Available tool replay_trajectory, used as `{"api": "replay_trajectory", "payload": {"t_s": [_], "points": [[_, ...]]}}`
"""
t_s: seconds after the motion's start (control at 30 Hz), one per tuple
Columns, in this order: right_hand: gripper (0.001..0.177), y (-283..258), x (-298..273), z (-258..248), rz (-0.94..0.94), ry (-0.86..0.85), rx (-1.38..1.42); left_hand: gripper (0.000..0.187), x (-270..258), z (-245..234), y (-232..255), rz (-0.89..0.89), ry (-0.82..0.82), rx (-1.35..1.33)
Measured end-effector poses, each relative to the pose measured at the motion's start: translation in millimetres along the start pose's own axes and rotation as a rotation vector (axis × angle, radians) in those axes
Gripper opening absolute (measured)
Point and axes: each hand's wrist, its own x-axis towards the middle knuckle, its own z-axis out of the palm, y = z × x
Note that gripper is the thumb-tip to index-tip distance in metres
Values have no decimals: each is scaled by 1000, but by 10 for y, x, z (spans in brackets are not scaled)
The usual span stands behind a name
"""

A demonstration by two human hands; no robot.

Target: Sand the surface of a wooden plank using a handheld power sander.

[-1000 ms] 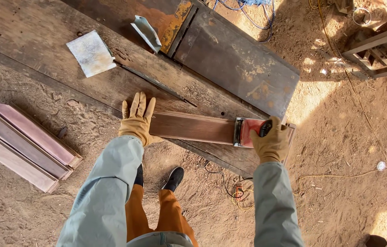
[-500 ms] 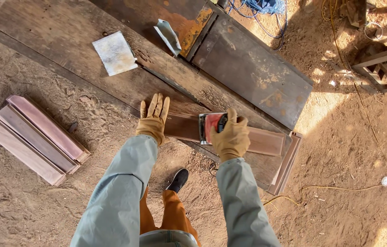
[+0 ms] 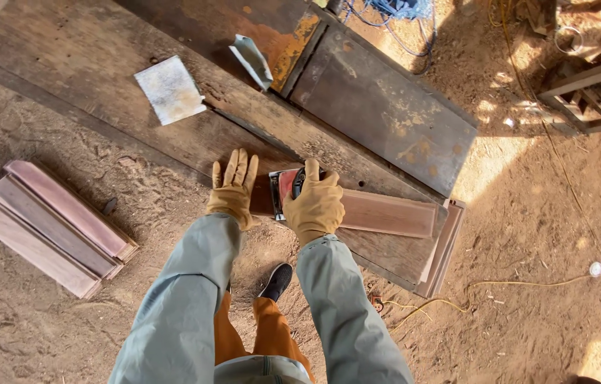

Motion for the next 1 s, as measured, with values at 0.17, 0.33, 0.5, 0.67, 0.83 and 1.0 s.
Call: {"api": "replay_trajectory", "payload": {"t_s": [0.17, 0.33, 0.5, 0.67, 0.83, 1.0], "points": [[52, 478, 205, -136, 136, -110, 34, 147, -181, -307, -11, 11, -111, -180], [68, 1341, 487, -112, 278, -13, 34, 137, 161, 498, -41, 2, 256, 150], [77, 2146, 670, -210, 397, -13, 32, 142, -190, -316, 24, -20, -54, -52], [75, 2778, 761, -245, 504, -58, -3, 146, -137, -330, 31, -37, -114, -100], [77, 3365, 798, -64, 311, 113, -105, 151, -142, -329, 17, -25, -124, -148], [75, 3786, 793, 177, 255, 161, -47, 152, -119, -231, 7, -23, -99, -141]]}}
